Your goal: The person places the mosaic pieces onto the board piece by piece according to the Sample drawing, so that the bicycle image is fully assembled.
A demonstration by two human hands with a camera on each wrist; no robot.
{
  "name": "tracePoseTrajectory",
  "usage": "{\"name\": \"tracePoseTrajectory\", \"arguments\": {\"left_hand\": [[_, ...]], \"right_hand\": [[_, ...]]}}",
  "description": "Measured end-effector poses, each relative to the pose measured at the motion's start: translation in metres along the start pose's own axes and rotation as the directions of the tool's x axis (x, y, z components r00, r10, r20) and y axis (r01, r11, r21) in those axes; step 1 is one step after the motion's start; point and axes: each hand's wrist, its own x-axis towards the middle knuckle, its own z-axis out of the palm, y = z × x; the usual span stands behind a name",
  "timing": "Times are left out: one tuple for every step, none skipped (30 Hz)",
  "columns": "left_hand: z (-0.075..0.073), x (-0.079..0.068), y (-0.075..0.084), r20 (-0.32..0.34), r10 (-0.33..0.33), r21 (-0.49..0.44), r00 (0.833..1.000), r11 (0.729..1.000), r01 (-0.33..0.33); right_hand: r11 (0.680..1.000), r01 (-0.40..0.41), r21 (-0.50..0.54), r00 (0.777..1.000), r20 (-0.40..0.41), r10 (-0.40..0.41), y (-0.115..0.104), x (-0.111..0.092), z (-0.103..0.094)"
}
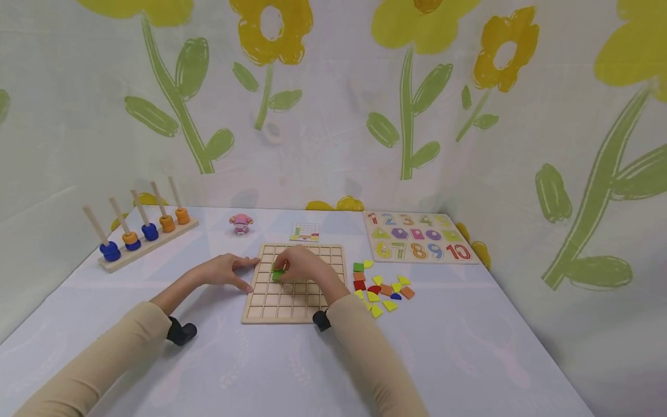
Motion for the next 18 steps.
{"name": "tracePoseTrajectory", "arguments": {"left_hand": [[0.0,0.0,0.0,0.001,-0.003,-0.002,1.0,1.0,0.003],[0.0,0.0,0.001,0.001,-0.006,-0.002,1.0,1.0,0.006],[0.0,0.0,0.001,0.002,-0.009,-0.003,1.0,1.0,0.009],[0.0,0.0,0.001,0.002,-0.012,-0.004,1.0,1.0,0.012],[0.0,0.0,0.001,0.002,-0.014,-0.005,1.0,1.0,0.014],[0.0,0.0,0.001,0.001,-0.016,-0.005,1.0,1.0,0.016],[-0.001,0.0,0.001,0.0,-0.015,-0.004,1.0,1.0,0.015],[-0.001,0.0,0.001,-0.001,-0.016,-0.003,1.0,1.0,0.016],[-0.001,0.0,0.001,-0.001,-0.016,-0.004,1.0,1.0,0.016],[0.0,0.0,0.001,-0.001,-0.016,-0.005,1.0,1.0,0.016],[0.0,0.0,0.001,0.0,-0.016,-0.005,1.0,1.0,0.016],[0.0,-0.001,0.001,0.0,-0.015,-0.005,1.0,1.0,0.015],[0.0,-0.001,0.002,0.001,-0.014,-0.005,1.0,1.0,0.014],[0.0,-0.001,0.002,0.001,-0.013,-0.004,1.0,1.0,0.013],[0.0,-0.001,0.002,0.001,-0.012,-0.006,1.0,1.0,0.012],[0.0,-0.001,0.002,0.002,-0.01,-0.005,1.0,1.0,0.01],[0.0,-0.001,0.002,0.002,-0.01,-0.002,1.0,1.0,0.01],[0.0,-0.001,0.002,0.002,-0.01,-0.002,1.0,1.0,0.01]], "right_hand": [[1.0,0.002,-0.008,1.0,0.004,-0.002,-0.001,0.001,0.0],[1.0,0.0,-0.017,1.0,0.008,0.0,-0.002,0.002,0.0],[1.0,-0.004,-0.024,1.0,0.013,0.005,-0.003,0.003,0.0],[0.999,-0.01,-0.034,1.0,0.019,0.01,-0.004,0.004,-0.001],[0.999,-0.019,-0.044,0.999,0.025,0.02,-0.005,0.005,-0.001],[0.998,-0.031,-0.052,0.999,0.032,0.033,-0.005,0.007,-0.001],[0.997,-0.042,-0.06,0.998,0.038,0.045,-0.005,0.008,0.0],[0.996,-0.054,-0.065,0.997,0.045,0.057,-0.005,0.009,0.0],[0.996,-0.064,-0.069,0.996,0.05,0.067,-0.005,0.011,0.0],[0.995,-0.073,-0.07,0.995,0.056,0.077,-0.005,0.012,0.001],[0.994,-0.082,-0.07,0.995,0.06,0.086,-0.005,0.013,0.001],[0.994,-0.09,-0.067,0.994,0.064,0.094,-0.004,0.013,0.002],[0.994,-0.094,-0.061,0.993,0.067,0.098,-0.004,0.014,0.002],[0.994,-0.096,-0.056,0.993,0.069,0.1,-0.004,0.014,0.003],[0.994,-0.099,-0.05,0.992,0.069,0.103,-0.004,0.014,0.003],[0.994,-0.102,-0.044,0.992,0.068,0.104,-0.005,0.014,0.003],[0.994,-0.104,-0.039,0.992,0.066,0.106,-0.005,0.014,0.004],[0.994,-0.106,-0.034,0.992,0.063,0.108,-0.005,0.014,0.004]]}}
